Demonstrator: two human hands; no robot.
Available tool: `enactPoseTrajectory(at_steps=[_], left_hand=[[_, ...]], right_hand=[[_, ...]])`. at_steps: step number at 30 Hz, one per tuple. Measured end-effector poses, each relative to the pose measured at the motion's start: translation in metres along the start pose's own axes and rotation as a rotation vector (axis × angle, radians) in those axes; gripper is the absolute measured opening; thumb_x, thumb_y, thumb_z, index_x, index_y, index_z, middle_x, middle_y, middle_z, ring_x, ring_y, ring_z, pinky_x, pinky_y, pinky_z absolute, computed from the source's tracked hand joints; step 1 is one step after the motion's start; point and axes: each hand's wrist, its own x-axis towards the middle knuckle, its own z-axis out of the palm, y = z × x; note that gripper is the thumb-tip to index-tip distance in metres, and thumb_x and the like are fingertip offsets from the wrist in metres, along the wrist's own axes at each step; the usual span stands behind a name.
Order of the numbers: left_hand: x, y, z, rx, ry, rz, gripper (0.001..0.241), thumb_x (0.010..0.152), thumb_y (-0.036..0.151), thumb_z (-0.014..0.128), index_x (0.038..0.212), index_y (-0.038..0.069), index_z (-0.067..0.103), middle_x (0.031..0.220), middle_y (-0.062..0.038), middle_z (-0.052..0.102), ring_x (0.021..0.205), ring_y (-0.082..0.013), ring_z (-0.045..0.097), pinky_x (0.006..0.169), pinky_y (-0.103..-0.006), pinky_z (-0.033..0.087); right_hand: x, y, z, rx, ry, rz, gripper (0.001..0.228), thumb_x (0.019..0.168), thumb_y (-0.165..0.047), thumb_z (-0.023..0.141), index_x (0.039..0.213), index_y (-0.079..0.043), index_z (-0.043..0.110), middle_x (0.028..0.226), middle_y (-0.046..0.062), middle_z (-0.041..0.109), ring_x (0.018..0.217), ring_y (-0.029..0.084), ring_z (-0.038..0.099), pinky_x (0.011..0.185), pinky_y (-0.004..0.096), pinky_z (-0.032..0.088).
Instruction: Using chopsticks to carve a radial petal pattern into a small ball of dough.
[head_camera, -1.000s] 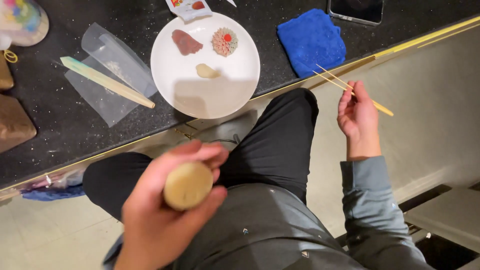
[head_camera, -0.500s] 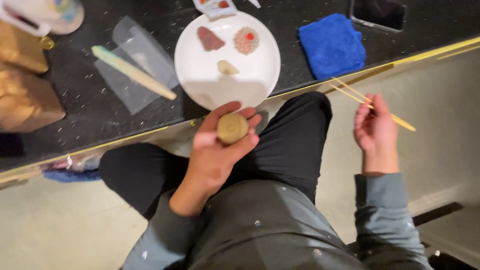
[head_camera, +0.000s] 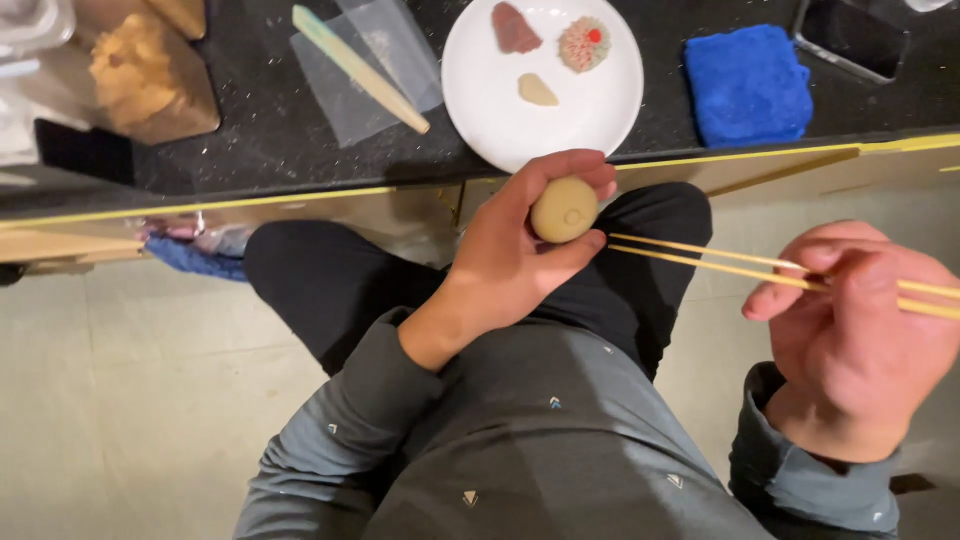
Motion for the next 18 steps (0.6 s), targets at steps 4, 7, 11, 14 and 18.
enactPoseTrajectory(at_steps=[4, 7, 11, 14, 18], left_hand=[[-0.014, 0.01, -0.005, -0.103, 0.009, -0.001, 0.048, 0.093, 0.001, 0.074, 0.135, 0.014, 0.057, 0.135, -0.004, 0.069, 0.133, -0.0197, 0.068, 0.115, -0.029, 0.052], [-0.023, 0.015, -0.01, -0.07, 0.024, 0.038, 0.046, 0.095, 0.004, 0.073, 0.137, 0.016, 0.056, 0.137, -0.003, 0.068, 0.134, -0.0188, 0.067, 0.118, -0.0305, 0.053], [-0.028, 0.025, -0.017, 0.015, 0.002, 0.081, 0.04, 0.101, 0.016, 0.068, 0.138, 0.018, 0.056, 0.135, -0.002, 0.068, 0.132, -0.0176, 0.067, 0.121, -0.0321, 0.053], [-0.028, 0.027, -0.019, 0.02, 0.007, 0.054, 0.041, 0.1, 0.014, 0.068, 0.138, 0.017, 0.055, 0.134, -0.004, 0.069, 0.132, -0.0188, 0.069, 0.119, -0.0316, 0.053], [-0.027, 0.025, -0.021, 0.001, 0.025, 0.027, 0.039, 0.1, 0.014, 0.068, 0.137, 0.014, 0.056, 0.134, -0.004, 0.069, 0.132, -0.0197, 0.068, 0.119, -0.0312, 0.054]], right_hand=[[-0.005, -0.012, 0.012, -0.088, 0.018, 0.083, 0.039, 0.121, -0.038, 0.048, 0.109, -0.001, 0.054, 0.081, 0.02, 0.052, 0.063, 0.024, 0.06, 0.058, 0.029, 0.053], [-0.005, -0.006, 0.013, -0.095, 0.005, 0.112, 0.037, 0.12, -0.042, 0.049, 0.108, -0.007, 0.052, 0.083, 0.016, 0.05, 0.061, 0.022, 0.058, 0.057, 0.027, 0.053], [-0.006, 0.0, 0.007, -0.219, -0.065, 0.122, 0.053, 0.122, -0.049, 0.039, 0.1, -0.003, 0.053, 0.07, 0.012, 0.054, 0.077, 0.017, 0.054, 0.08, 0.025, 0.049], [-0.006, -0.007, 0.02, -0.386, -0.06, -0.023, 0.044, 0.13, -0.026, 0.027, 0.1, 0.002, 0.042, 0.068, 0.014, 0.05, 0.095, 0.025, 0.049, 0.087, 0.033, 0.045], [-0.007, -0.009, 0.024, -0.378, -0.054, 0.03, 0.035, 0.13, -0.018, 0.023, 0.105, -0.001, 0.04, 0.076, 0.013, 0.043, 0.062, 0.019, 0.047, 0.068, 0.026, 0.042]])
